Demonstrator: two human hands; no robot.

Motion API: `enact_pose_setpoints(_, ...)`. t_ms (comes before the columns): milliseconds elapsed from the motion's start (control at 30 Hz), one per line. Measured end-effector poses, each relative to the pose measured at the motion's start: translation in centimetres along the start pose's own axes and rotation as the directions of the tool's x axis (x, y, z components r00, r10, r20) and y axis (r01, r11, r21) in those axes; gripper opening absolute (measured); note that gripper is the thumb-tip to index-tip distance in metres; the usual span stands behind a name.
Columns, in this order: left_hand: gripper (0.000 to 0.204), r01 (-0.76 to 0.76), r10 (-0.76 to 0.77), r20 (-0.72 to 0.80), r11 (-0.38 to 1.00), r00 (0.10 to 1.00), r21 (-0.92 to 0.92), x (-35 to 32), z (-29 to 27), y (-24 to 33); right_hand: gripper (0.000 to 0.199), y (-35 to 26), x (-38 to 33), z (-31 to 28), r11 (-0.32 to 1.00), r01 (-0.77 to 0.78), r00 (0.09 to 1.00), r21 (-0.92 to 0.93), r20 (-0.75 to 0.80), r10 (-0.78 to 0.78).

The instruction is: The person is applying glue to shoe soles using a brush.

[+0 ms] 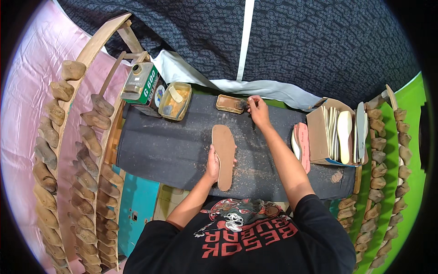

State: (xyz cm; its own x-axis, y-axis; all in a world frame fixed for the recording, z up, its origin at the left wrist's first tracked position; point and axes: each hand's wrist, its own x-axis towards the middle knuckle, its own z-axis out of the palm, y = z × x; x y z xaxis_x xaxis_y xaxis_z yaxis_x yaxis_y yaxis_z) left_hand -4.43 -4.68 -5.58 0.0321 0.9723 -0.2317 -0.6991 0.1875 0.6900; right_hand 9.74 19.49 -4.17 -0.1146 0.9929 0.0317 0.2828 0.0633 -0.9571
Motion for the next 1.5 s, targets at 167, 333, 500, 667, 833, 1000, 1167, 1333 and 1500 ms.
enact_pose_setpoints(167,0.075,0.003,-0.003,-0.012,1.0,1.0,-0.023,-0.1,0.4,0.0,0.028,-0.2,0.7,0.7,0.991,0.104,0.991,-0.089,-0.069,-0.11)
enact_pose_setpoints(333,0.075,-0.005,0.006,0.007,1.0,1.0,-0.012,-0.2,0.6,0.1,0.026,-0.7,0.8,2.4,0.998,0.059,0.994,-0.014,-0.087,-0.06)
enact_pose_setpoints(500,0.076,-0.007,0.007,-0.029,1.0,1.0,-0.002,-0.9,0.3,0.4,0.024,-0.8,1.2,1.3,0.98,-0.185,0.976,0.075,-0.105,0.192)
enact_pose_setpoints(667,0.077,0.001,-0.003,-0.02,0.998,1.0,-0.064,-1.1,-0.1,0.4,0.026,-0.5,1.7,2.5,0.926,-0.262,0.965,0.273,0.043,0.26)
enact_pose_setpoints(833,0.077,-0.042,0.042,-0.006,0.999,0.999,-0.004,-0.7,0.0,0.7,0.028,-0.5,0.8,2.4,0.97,-0.222,0.972,0.097,-0.053,0.228)
enact_pose_setpoints(1000,0.077,-0.051,0.05,-0.047,0.998,0.998,-0.022,-0.6,0.4,0.3,0.026,-0.7,0.4,3.4,0.981,-0.16,0.986,0.105,-0.025,0.164)
enact_pose_setpoints(1167,0.077,-0.047,0.046,-0.03,0.998,0.998,-0.037,-1.0,0.2,0.2,0.023,-0.1,0.7,1.7,0.995,-0.097,0.984,0.008,-0.152,0.097)
enact_pose_setpoints(1333,0.078,-0.062,0.061,-0.063,0.998,0.996,-0.022,-1.4,0.0,-0.1,0.022,-0.1,0.9,2.9,0.937,-0.159,0.987,0.311,0.053,0.15)
enact_pose_setpoints(1500,0.078,-0.07,0.069,-0.05,0.997,0.996,-0.011,-1.1,1.4,0.4,0.024,0.8,1.4,3.8,0.962,-0.167,0.986,0.216,0.016,0.168)
